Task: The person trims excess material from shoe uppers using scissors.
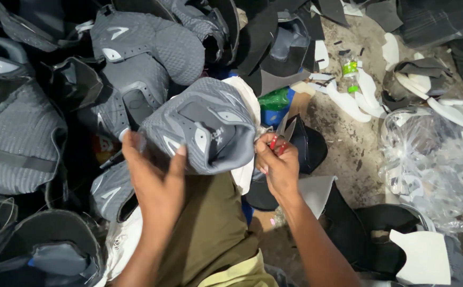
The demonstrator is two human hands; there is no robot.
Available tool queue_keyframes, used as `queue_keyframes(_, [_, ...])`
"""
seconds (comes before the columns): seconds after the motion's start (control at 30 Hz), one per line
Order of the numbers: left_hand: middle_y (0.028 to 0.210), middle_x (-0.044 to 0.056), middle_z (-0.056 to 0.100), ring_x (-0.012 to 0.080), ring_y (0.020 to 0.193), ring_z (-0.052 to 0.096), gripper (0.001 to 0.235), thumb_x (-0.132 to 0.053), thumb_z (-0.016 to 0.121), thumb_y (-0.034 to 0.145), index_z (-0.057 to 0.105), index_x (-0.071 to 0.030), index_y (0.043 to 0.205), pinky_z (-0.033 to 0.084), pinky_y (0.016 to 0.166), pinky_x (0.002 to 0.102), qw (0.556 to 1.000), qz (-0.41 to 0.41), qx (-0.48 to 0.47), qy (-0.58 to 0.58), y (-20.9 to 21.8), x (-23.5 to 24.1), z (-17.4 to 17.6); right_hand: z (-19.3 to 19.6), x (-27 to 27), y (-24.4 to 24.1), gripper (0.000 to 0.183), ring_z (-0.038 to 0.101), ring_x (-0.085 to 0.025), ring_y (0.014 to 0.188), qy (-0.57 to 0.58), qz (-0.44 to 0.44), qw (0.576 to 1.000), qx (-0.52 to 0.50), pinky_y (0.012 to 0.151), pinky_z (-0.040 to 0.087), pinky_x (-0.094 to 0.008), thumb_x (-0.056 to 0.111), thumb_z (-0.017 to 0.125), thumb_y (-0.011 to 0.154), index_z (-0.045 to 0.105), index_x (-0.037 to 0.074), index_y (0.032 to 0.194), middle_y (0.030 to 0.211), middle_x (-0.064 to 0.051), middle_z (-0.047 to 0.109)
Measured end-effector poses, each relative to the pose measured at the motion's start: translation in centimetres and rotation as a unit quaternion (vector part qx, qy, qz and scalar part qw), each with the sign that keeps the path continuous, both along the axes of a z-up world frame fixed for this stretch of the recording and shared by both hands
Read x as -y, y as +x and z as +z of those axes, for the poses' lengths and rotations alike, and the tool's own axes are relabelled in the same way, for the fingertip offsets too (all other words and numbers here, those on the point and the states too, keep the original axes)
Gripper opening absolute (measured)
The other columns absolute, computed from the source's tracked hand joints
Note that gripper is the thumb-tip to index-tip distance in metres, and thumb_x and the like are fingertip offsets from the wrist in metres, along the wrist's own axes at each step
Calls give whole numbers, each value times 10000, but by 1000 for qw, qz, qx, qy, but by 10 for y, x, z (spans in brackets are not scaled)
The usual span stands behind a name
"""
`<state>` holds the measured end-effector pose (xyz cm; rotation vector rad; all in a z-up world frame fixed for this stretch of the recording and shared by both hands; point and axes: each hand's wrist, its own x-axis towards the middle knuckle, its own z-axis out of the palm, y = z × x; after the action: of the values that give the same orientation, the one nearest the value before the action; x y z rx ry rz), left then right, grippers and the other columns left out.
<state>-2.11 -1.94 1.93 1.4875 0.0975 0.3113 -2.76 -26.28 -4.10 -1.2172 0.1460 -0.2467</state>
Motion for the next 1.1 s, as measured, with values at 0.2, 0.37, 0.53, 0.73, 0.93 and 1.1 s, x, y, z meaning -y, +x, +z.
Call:
queue_keyframes(0.2, [1403,289,486,453,1301,497,605,-147,751,866,489,72,1365,365,1131,508,909,-66,197,362,-22,29,31,-9,4,-4,143,426,-69,505,-29,38,999,-20,471,355,-248,103,679,973,605,-18,949,749,-39,573])
queue_keyframes(0.37, [1197,235,654,397,1133,610,602,-166,750,780,577,69,1306,368,1082,536,838,-171,200,479,-6,48,22,-4,4,-6,181,421,-69,511,-49,56,997,-2,478,358,-246,126,674,993,608,-28,924,728,-29,553])
queue_keyframes(0.53, [925,161,730,321,849,691,342,-182,725,884,688,17,1160,376,1072,532,863,-192,171,436,-1,54,8,19,5,-4,158,437,-77,507,-59,7,998,-26,477,375,-262,95,676,969,618,-43,917,753,-62,612])
queue_keyframes(0.73, [934,154,757,283,794,686,303,-197,725,904,723,-18,1149,392,1081,483,926,-173,148,300,5,39,13,31,38,-13,186,430,-89,488,-61,-22,998,24,479,373,-257,152,607,997,626,-25,945,699,-81,593])
queue_keyframes(0.93, [1004,142,778,294,928,735,300,-223,757,893,747,-38,1130,418,1100,457,954,-162,120,220,10,27,20,7,25,-33,451,634,-119,896,-236,82,960,123,718,466,-239,377,468,1090,528,119,724,729,-49,616])
queue_keyframes(1.1, [1012,131,783,282,942,747,293,-225,757,896,746,-41,1123,415,1116,459,957,-160,112,213,5,23,21,14,-9,-32,404,517,-62,612,-338,69,937,-56,562,394,-236,414,544,1019,680,46,920,651,3,547])
